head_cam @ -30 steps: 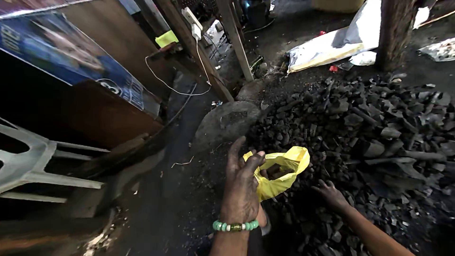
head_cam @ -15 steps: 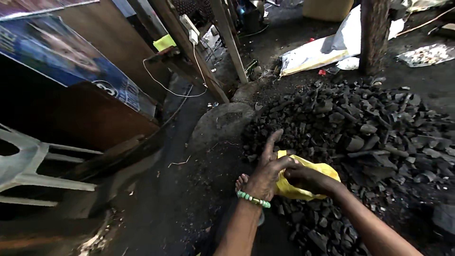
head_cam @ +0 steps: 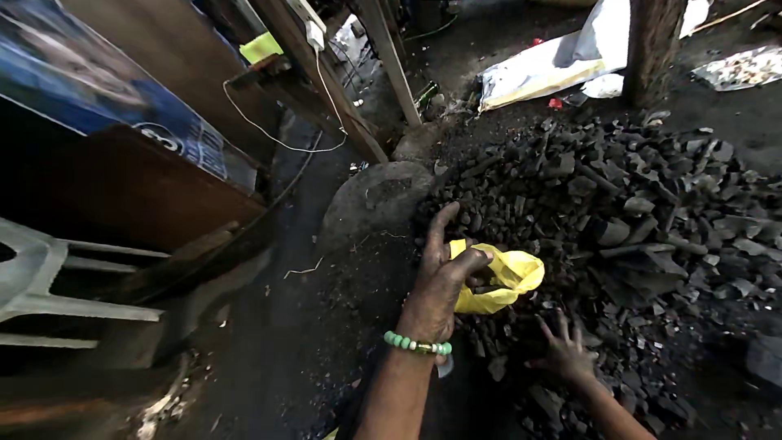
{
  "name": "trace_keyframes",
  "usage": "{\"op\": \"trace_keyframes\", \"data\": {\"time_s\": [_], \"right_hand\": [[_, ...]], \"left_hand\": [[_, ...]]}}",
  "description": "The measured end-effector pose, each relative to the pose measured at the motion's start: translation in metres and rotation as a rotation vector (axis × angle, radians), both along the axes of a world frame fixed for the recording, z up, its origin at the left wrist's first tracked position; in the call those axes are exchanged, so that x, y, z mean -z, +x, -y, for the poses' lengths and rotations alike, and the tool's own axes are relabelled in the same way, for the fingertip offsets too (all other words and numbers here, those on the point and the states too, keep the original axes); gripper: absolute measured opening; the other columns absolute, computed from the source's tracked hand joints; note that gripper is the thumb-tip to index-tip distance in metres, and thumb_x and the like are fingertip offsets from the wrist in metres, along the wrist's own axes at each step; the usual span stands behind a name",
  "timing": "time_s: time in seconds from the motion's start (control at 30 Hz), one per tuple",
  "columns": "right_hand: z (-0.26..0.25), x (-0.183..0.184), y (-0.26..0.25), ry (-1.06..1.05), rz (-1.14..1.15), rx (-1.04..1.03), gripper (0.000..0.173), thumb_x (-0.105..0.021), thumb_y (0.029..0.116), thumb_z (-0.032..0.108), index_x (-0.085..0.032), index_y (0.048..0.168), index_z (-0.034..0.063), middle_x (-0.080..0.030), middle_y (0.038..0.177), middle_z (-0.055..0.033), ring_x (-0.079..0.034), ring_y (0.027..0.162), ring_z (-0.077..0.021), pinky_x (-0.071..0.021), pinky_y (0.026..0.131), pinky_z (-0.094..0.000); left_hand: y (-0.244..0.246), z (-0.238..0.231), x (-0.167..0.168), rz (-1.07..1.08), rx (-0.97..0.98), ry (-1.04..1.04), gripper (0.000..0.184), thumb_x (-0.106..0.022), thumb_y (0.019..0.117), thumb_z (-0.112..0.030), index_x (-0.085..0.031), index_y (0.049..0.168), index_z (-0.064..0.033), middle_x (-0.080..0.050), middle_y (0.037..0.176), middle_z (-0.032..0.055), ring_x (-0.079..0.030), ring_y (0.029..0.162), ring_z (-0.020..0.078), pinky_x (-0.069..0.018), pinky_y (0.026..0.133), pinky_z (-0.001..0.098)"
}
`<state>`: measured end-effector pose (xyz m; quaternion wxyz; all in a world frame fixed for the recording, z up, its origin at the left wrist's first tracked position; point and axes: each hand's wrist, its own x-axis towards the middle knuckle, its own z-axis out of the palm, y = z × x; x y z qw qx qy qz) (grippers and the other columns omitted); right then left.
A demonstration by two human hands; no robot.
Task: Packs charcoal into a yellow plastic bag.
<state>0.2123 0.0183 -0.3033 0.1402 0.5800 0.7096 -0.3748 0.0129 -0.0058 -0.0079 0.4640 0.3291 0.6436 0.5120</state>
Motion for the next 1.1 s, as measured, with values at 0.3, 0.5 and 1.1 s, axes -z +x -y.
{"op": "trace_keyframes", "data": {"time_s": [0.3, 0.5, 1.1], "right_hand": [[-0.029, 0.002, 0.004, -0.108, 0.003, -0.066, 0.105, -0.089, 0.0766, 0.042, -0.029, 0.162, 0.0275, -0.012, 0.167, -0.0274, -0.017, 0.148, -0.0577, -0.0353, 0.103, -0.0778], [-0.036, 0.021, 0.046, -0.014, -0.225, -0.170, 0.078, -0.081, 0.0851, 0.013, -0.045, 0.154, 0.0209, -0.033, 0.157, -0.0312, -0.044, 0.136, -0.0541, -0.0424, 0.106, -0.0661], [-0.053, -0.136, -0.025, 0.301, -0.860, -0.293, 0.077, -0.083, 0.0730, 0.002, -0.059, 0.143, 0.0228, -0.043, 0.150, -0.0232, -0.060, 0.120, -0.0374, -0.0560, 0.091, -0.0537]], "left_hand": [[-0.017, 0.004, 0.001, -0.002, -0.096, 0.005, 0.065, -0.056, 0.0960, -0.012, -0.037, 0.153, -0.0358, -0.064, 0.102, 0.0072, -0.061, 0.066, 0.0102, -0.0499, 0.054, 0.0210], [-0.014, 0.006, -0.001, 0.085, -0.081, 0.023, 0.065, -0.055, 0.0946, -0.012, -0.038, 0.153, -0.0354, -0.063, 0.107, 0.0082, -0.063, 0.071, 0.0127, -0.0526, 0.058, 0.0246], [0.017, -0.002, 0.013, 0.123, 0.143, 0.009, 0.078, -0.060, 0.0899, -0.017, -0.029, 0.158, -0.0410, -0.064, 0.109, 0.0085, -0.059, 0.068, 0.0100, -0.0470, 0.053, 0.0210]]}}
